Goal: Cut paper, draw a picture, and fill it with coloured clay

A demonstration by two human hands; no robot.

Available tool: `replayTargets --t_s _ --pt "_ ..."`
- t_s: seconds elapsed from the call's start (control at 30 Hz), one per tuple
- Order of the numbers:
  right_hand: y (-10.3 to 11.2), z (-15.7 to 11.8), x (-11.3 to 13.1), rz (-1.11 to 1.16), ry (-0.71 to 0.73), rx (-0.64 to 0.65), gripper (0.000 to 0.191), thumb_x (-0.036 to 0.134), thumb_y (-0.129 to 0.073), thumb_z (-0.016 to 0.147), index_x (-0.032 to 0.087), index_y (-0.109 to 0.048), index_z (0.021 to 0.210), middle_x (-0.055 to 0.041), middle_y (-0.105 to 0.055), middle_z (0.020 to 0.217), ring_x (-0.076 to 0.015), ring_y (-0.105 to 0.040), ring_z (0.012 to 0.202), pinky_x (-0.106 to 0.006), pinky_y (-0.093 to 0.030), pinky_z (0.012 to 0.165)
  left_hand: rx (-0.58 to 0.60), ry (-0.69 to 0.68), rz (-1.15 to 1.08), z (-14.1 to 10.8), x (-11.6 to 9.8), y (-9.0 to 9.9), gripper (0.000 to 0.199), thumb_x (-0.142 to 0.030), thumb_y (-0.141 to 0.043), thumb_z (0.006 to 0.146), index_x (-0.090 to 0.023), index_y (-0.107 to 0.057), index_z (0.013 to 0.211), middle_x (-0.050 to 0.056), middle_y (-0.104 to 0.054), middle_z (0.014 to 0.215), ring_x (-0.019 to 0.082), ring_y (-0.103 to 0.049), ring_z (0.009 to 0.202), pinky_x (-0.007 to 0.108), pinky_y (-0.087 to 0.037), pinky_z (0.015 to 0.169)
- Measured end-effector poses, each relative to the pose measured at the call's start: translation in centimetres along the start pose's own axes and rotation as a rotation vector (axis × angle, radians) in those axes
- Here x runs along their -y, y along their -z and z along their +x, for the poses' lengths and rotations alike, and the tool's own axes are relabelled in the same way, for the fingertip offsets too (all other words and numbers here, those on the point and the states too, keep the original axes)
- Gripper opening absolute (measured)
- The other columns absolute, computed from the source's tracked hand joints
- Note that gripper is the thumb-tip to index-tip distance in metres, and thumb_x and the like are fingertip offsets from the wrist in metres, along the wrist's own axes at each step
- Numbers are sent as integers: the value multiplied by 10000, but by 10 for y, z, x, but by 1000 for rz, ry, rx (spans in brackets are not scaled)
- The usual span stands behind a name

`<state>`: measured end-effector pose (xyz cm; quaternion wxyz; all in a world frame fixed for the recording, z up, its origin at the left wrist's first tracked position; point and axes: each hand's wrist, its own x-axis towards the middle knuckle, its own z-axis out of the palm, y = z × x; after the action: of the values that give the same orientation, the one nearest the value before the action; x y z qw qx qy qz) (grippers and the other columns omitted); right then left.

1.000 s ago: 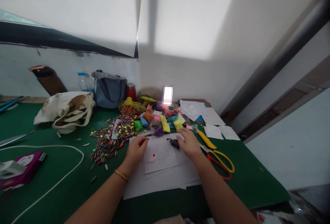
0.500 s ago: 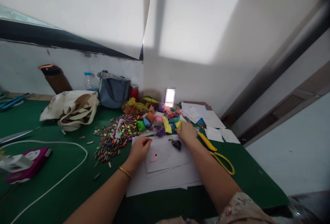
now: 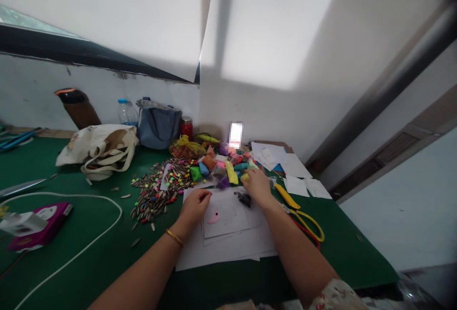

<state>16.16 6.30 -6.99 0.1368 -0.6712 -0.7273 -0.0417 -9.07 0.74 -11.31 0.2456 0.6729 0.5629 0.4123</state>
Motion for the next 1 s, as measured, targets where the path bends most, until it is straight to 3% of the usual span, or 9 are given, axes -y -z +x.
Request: replayTargets --t_s 0.1,0.23,0.4,0.63,0.8,1.0 --pt "0 2 18 95 177 26 332 352 -614 859 250 -660 1171 -80 -622 1120 -242 -531 1065 -327 -398 903 2 -10 2 0 1 0 207 -309 -535 836 -204 -713 851 49 -708 888 219 -645 866 345 -497 783" --pt "-2 2 44 103 323 84 504 350 -707 783 266 -602 1268 -87 -596 1148 -268 -492 1084 -354 -382 919 -1 -22 6 0 0 0 200 -295 -535 839 -202 -712 851 48 -705 878 212 -639 853 336 -494 782" --pt "-4 1 59 37 320 91 446 302 -694 790 263 -616 1228 -102 -572 1145 -285 -471 1083 -369 -389 873 -6 -34 7 -1 -1 1 196 -288 -537 840 -197 -710 848 48 -703 868 209 -635 845 336 -493 784" --pt "-3 -2 57 70 319 60 335 350 -680 824 256 -648 1144 -97 -579 1112 -280 -469 1081 -384 -378 894 -13 -37 6 -1 -1 1 192 -280 -538 839 -201 -713 846 49 -705 868 213 -634 845 343 -495 780" --pt "-1 -6 55 177 369 -16 338 328 -685 821 237 -630 1142 -86 -564 1248 -267 -453 1167 -380 -358 951 -20 -35 -2 -1 0 0 190 -285 -545 840 -205 -715 865 52 -712 889 215 -639 861 352 -502 798" --pt "-1 -11 56 210 398 51 289 320 -684 819 224 -637 1087 -57 -653 1114 -241 -522 1099 -357 -357 921 -52 -35 -7 0 2 -2 191 -288 -550 836 -194 -691 924 54 -694 904 210 -634 864 350 -506 797"
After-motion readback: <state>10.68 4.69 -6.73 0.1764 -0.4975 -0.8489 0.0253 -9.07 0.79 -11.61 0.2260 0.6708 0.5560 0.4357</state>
